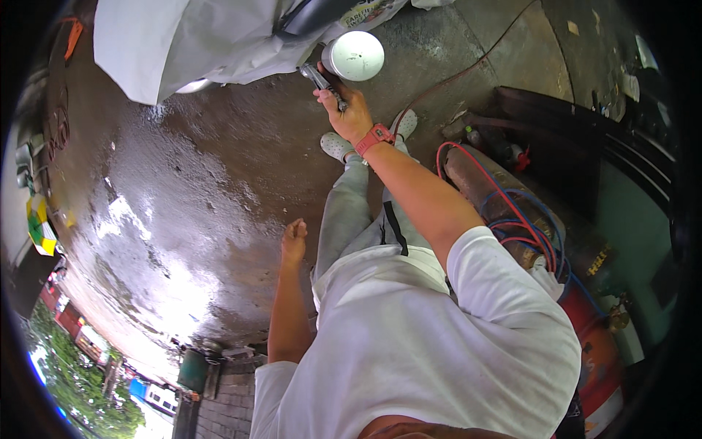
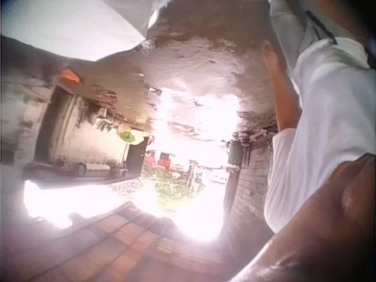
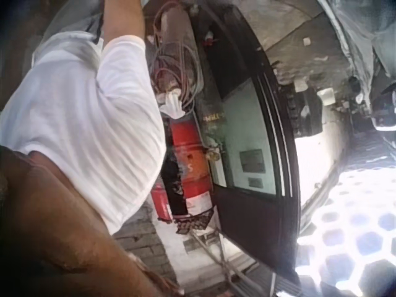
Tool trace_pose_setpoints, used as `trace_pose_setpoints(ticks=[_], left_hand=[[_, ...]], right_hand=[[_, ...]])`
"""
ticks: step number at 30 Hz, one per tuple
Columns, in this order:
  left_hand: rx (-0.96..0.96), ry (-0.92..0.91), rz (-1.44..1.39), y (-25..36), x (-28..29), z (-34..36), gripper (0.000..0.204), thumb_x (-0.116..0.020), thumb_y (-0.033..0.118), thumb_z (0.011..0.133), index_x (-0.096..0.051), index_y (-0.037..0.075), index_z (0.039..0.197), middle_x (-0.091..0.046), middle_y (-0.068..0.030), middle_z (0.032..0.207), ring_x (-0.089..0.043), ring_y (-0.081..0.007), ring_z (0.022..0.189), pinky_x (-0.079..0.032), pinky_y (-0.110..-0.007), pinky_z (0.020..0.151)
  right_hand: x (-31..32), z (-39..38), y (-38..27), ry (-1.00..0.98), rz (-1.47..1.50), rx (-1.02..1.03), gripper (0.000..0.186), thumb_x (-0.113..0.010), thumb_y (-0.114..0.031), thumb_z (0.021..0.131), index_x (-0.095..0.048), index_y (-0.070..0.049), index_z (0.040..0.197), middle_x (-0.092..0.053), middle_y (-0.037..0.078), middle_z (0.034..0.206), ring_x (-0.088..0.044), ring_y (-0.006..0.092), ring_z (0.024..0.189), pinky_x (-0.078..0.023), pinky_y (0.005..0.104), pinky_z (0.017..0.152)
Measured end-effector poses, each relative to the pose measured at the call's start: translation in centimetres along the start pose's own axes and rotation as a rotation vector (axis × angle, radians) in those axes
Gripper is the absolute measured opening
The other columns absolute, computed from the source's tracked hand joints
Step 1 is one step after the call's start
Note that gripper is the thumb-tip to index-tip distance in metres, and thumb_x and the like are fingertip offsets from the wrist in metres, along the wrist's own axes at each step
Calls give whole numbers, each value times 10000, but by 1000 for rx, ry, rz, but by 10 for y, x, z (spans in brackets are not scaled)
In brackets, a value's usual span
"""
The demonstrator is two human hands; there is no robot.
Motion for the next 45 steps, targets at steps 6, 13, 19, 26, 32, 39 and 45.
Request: trace_pose_setpoints(ticks=[6,13,19,26,32,39,45], left_hand=[[10,-31,78,2,-2,-2,505,-646,411,1019,-651,14,1331,-707,-128,1198,-671,-217,1075,-524,-362,971],[16,-80,194,56,-26,1,458,-628,376,1036,-642,44,1351,-694,-137,1267,-655,-240,1165,-504,-374,1023],[-12,-107,201,107,-52,5,444,-614,328,1057,-609,29,1385,-690,-92,1224,-661,-172,1072,-507,-323,978],[-50,-93,233,149,-79,8,428,-604,306,1064,-602,25,1387,-688,-87,1209,-653,-167,1076,-504,-318,985],[-31,-107,291,178,-109,-2,458,-621,359,1045,-620,21,1355,-685,-167,1301,-645,-263,1211,-482,-382,1060],[-29,-83,266,203,-143,-12,466,-622,347,1042,-618,-3,1350,-680,-184,1310,-654,-273,1204,-496,-377,1040],[-104,-55,241,214,-181,-14,453,-614,342,1049,-635,-9,1335,-704,-153,1240,-672,-222,1113,-506,-347,999]], right_hand=[[57,22,45,115,5,66,481,-617,-387,1013,-643,-61,1366,-742,246,1032,-736,375,938,-555,401,830],[146,34,35,324,112,30,442,-631,-313,1024,-644,-31,1364,-773,178,1030,-741,208,900,-570,348,825],[165,23,29,98,10,50,458,-609,-403,1024,-721,-16,1241,-761,137,866,-731,184,819,-569,356,776],[244,75,4,214,119,-196,485,-572,-437,1048,-735,3,927,-728,50,764,-639,126,673,-525,311,660],[353,138,8,470,130,-200,558,-507,-509,1064,-725,-17,916,-705,42,718,-605,128,540,-464,295,466],[431,180,-2,706,-20,24,583,-471,-545,1074,-696,-23,947,-692,68,727,-599,153,540,-447,318,449],[375,141,-56,370,32,-103,505,-563,-478,1048,-743,-12,969,-703,29,687,-608,114,544,-491,300,528]])
Point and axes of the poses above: each hand's wrist, its own z-axis towards the middle knuckle, its own x-axis out of the back of the hand, y = z × x, the point moved 6 cm from there along z, towards the middle knuckle
